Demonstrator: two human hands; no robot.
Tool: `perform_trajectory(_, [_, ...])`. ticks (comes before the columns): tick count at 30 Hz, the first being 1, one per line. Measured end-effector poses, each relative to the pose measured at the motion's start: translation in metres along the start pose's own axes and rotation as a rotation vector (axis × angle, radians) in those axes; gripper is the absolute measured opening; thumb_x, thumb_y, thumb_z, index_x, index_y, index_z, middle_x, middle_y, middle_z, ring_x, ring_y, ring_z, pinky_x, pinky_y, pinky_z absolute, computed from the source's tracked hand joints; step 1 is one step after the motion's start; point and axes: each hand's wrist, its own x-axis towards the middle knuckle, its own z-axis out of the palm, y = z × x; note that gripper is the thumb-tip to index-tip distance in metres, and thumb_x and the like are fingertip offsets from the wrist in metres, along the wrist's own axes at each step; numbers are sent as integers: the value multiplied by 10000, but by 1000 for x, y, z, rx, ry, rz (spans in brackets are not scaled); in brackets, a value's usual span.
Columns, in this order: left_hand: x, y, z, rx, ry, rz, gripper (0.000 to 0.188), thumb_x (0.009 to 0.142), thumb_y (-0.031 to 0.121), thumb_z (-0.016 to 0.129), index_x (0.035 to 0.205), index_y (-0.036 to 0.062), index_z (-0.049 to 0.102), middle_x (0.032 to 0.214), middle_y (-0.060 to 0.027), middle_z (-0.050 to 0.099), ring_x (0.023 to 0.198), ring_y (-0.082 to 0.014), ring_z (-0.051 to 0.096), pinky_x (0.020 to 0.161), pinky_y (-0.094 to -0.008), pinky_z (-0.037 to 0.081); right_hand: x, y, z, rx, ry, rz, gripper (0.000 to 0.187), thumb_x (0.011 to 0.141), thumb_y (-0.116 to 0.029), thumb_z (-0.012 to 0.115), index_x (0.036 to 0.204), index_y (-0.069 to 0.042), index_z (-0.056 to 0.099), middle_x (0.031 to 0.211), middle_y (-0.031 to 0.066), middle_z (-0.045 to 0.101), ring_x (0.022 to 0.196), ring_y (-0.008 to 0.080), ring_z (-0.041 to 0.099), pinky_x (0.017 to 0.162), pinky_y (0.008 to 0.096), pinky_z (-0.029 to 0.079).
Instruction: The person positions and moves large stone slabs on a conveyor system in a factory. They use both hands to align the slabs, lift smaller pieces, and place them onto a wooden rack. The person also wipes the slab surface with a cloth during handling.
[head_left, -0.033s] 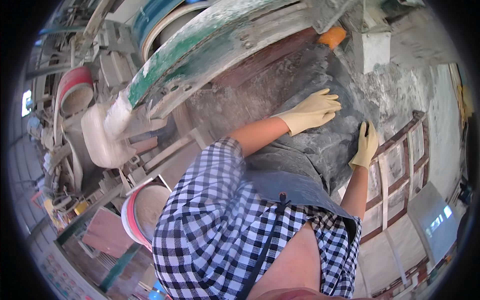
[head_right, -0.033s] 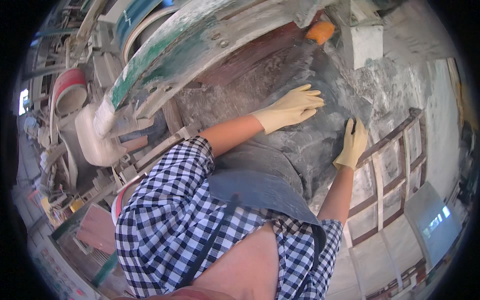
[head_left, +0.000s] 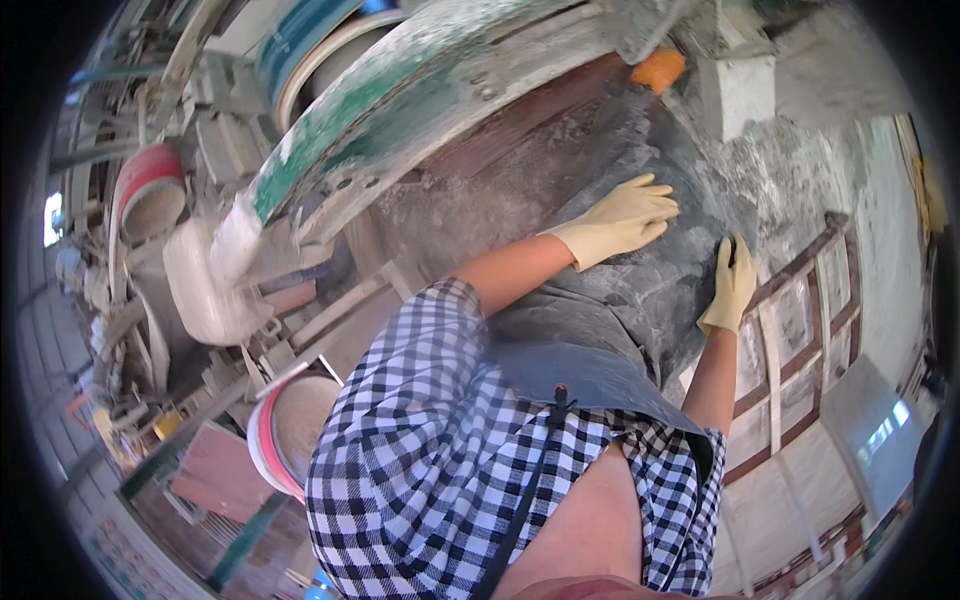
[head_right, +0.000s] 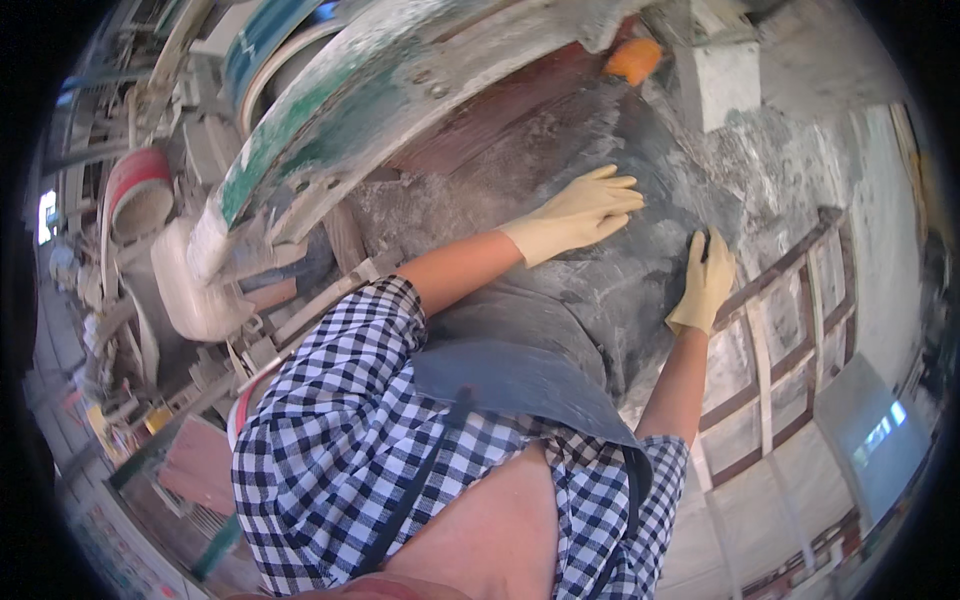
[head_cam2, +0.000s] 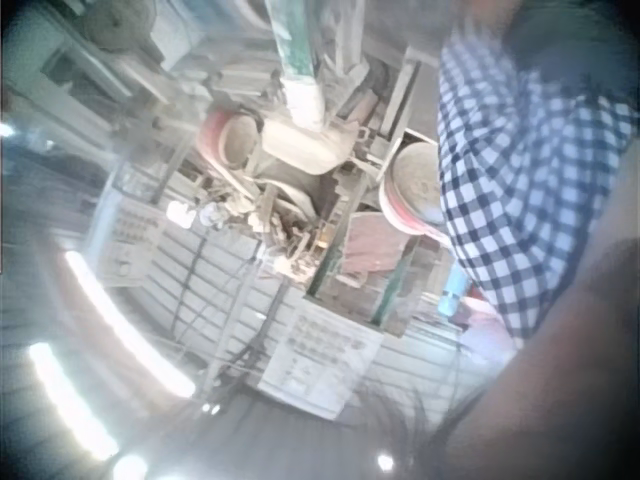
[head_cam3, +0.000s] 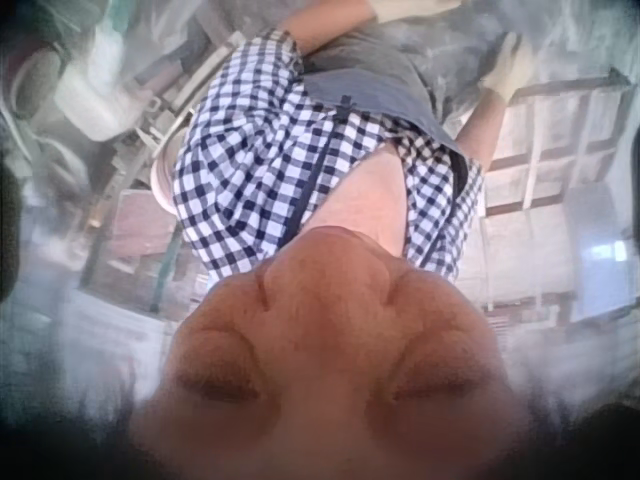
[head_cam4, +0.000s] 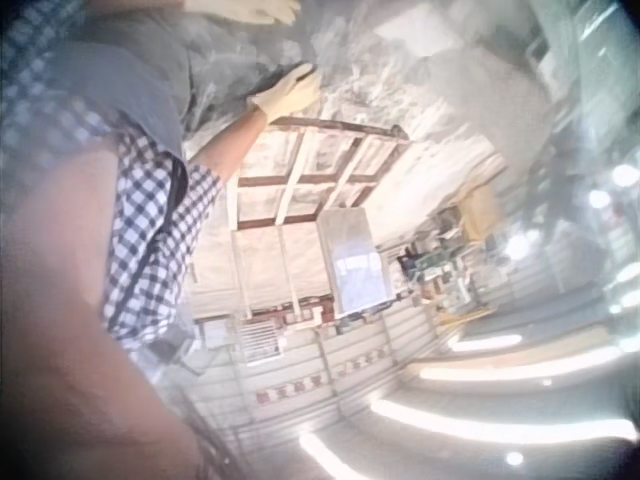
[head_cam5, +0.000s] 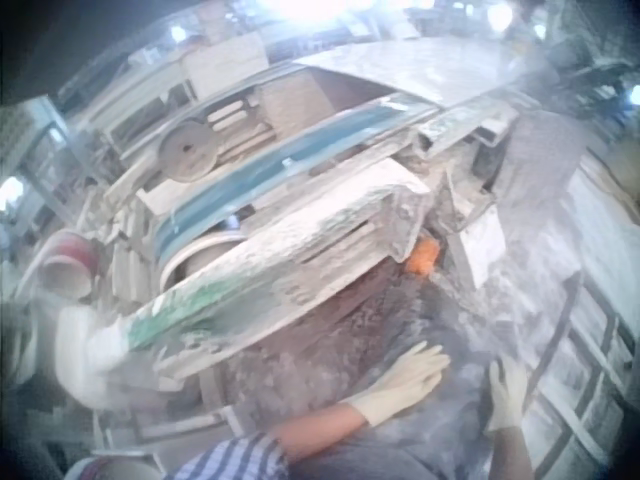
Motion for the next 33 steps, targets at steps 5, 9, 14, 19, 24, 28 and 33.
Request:
perform_trajectory(5, [3, 4, -3, 23, -4, -11, 324, 989, 158, 578, 1268, 37, 692, 1331, -125, 679, 1372, -316, 537, 1217, -495, 330, -1, -7, -1, 10, 101, -14, 385, 1009, -312, 598, 1257, -30, 684, 1160, 182, 720, 1059, 390, 625, 946, 470, 472])
perform_trajectory(9, [6, 5, -4, 12, -28, -26, 309, 993, 166, 591, 1253, 38, 698, 1332, -124, 683, 1372, -317, 541, 1221, -494, 330, 1, -6, -1, 36, 73, 53, 362, 999, -297, 612, 1231, -32, 696, 1154, 165, 729, 1044, 380, 632, 946, 462, 472])
perform_trajectory(14, [8, 5, -4, 30, -63, -35, 308, 993, 156, 589, 1263, 46, 689, 1352, -110, 674, 1389, -318, 526, 1229, -496, 320, 3, 4, 8, 50, 108, 10, 346, 987, -288, 624, 1212, -38, 703, 1146, 142, 733, 1035, 376, 637, 972, 455, 468])
perform_trajectory(19, [12, 9, -5, 32, -102, -60, 316, 986, 140, 582, 1271, 43, 680, 1362, -107, 669, 1398, -320, 517, 1232, -499, 314, 1, 12, 15, 77, 137, 14, 340, 982, -303, 631, 1215, -66, 705, 1147, 137, 734, 1044, 381, 641, 1009, 459, 462])
perform_trajectory(24, [13, 8, -4, 65, -119, -64, 320, 974, 125, 588, 1269, 46, 683, 1362, -108, 670, 1395, -324, 521, 1233, -498, 317, 6, 3, 11, 92, 156, 42, 311, 975, -285, 631, 1202, -84, 701, 1107, 139, 739, 1012, 382, 642, 939, 472, 486])
perform_trajectory(28, [11, 12, -1, 64, -57, -25, 341, 914, 97, 646, 1249, 78, 705, 1340, -117, 680, 1348, -336, 559, 1198, -478, 373, 1, -11, -9, 87, 111, 77, 263, 972, -235, 611, 1147, -55, 688, 979, 171, 725, 969, 391, 638, 883, 497, 494])
perform_trajectory(33, [20, 17, 3, 109, -82, 27, 344, 881, 4, 601, 1202, 46, 721, 1228, -131, 712, 1237, -345, 615, 1080, -454, 460, -21, -5, -32, -126, -35, -184, 129, 871, -180, 658, 965, -92, 670, 978, 164, 682, 975, 356, 659, 911, 455, 474])
